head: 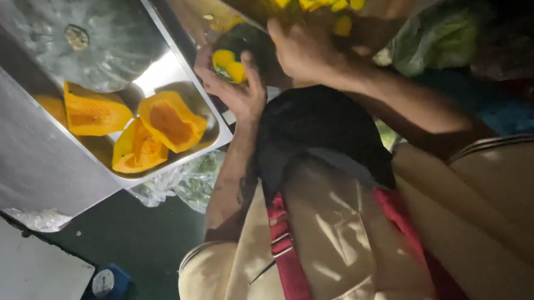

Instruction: The person uses a large cleaver to chop a piece of pumpkin on a wooden cutting board. They first slice the pumpkin into smaller chunks and then dice them into smaller pieces, which accumulate on the board.

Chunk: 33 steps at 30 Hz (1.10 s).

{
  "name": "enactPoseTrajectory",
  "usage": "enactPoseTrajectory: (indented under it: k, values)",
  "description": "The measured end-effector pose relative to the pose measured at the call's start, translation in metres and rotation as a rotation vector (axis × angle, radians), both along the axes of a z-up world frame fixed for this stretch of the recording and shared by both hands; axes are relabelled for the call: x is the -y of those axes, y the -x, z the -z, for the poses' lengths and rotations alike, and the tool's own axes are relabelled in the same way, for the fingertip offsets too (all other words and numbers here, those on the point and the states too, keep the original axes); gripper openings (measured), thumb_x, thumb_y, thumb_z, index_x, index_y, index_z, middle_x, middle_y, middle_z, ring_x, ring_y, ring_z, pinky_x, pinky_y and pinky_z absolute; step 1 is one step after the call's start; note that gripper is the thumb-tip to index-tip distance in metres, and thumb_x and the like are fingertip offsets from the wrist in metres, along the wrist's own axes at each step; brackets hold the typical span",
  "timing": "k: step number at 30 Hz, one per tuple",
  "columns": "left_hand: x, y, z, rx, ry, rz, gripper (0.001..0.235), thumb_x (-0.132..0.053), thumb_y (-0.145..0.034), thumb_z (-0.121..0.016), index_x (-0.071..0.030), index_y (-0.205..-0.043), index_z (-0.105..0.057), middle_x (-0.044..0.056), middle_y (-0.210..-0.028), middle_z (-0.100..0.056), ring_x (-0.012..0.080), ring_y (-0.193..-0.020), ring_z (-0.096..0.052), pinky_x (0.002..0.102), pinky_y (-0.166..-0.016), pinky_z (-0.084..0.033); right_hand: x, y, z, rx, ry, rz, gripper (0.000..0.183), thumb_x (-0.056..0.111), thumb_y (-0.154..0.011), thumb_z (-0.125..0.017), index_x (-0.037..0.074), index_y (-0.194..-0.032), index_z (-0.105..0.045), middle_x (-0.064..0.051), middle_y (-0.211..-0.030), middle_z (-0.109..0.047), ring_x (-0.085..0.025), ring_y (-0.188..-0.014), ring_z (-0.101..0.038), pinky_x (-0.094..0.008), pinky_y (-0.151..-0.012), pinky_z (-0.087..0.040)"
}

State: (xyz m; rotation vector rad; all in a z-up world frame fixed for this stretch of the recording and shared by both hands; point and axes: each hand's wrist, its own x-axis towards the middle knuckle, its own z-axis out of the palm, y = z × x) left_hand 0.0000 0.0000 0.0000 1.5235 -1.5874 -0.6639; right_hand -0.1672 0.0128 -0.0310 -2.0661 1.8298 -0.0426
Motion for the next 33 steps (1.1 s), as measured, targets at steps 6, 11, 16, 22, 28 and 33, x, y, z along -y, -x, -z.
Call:
enactPoseTrajectory:
  k: [6,11,16,22,28,33]
  values:
    - [-0.002,0.004,-0.009,-0.152,-0.188,0.001,0.070,-0.049,-0.099,-0.064,-0.005,-0.145,-0.034,0.019,-0.137,-0.046,0.0315,-0.131,-0.052,0.044,-0.112,-0.046,-0.007,0.028,-0.022,0.285,-0.216,0.218,0.015,0.016,-0.109,-0.053,0.003,-0.117,-0.054,-0.011,-0.074,-0.054,-0.021,-0.044,-0.043,-0.038,-0.033,-0.032]
    - [0.037,-0.042,-0.005,0.131,-0.025,0.466,0.089,-0.062,-0.084,-0.082,-0.015,-0.147,-0.041,0.015,-0.145,-0.040,0.0331,-0.139,-0.044,0.055,-0.118,-0.044,-0.065,0.061,-0.047,0.319,-0.195,0.133,0.014,0.010,-0.109,-0.054,-0.001,-0.113,-0.047,-0.012,-0.074,-0.047,-0.023,-0.049,-0.040,-0.037,-0.038,-0.031]
    - [0.073,-0.044,-0.008,0.022,0.110,0.870,0.066,-0.044,-0.089,-0.090,-0.004,-0.134,-0.062,0.016,-0.141,-0.053,0.0327,-0.131,-0.053,0.050,-0.109,-0.051,-0.076,0.049,-0.043,0.198,-0.322,0.104,0.033,0.012,-0.093,-0.068,0.002,-0.118,-0.049,-0.008,-0.072,-0.066,-0.024,-0.046,-0.059,-0.036,-0.033,-0.045]
    - [0.071,-0.040,-0.002,-0.068,0.115,0.844,0.056,-0.037,-0.084,-0.091,0.003,-0.118,-0.072,0.021,-0.131,-0.065,0.0394,-0.128,-0.061,0.056,-0.115,-0.047,-0.026,0.012,-0.026,0.232,-0.499,0.177,0.032,0.020,-0.105,-0.054,0.003,-0.128,-0.040,-0.027,-0.082,-0.066,-0.054,-0.058,-0.062,-0.061,-0.047,-0.043]
    - [0.048,-0.035,-0.001,-0.005,0.092,0.656,0.054,-0.028,-0.083,-0.093,0.000,-0.121,-0.068,0.017,-0.126,-0.066,0.0357,-0.127,-0.059,0.051,-0.112,-0.050,-0.019,0.025,0.006,0.214,0.016,0.106,0.022,0.009,-0.095,-0.061,0.000,-0.111,-0.048,-0.020,-0.075,-0.059,-0.035,-0.051,-0.055,-0.047,-0.041,-0.037]
    - [0.051,-0.039,-0.019,0.084,0.072,0.668,0.069,-0.046,-0.079,-0.096,-0.001,-0.122,-0.067,0.017,-0.128,-0.065,0.0335,-0.122,-0.062,0.048,-0.105,-0.056,-0.033,0.040,-0.041,0.364,-0.258,0.175,0.012,0.009,-0.105,-0.052,0.003,-0.114,-0.046,-0.015,-0.073,-0.053,-0.033,-0.051,-0.049,-0.045,-0.043,-0.034]
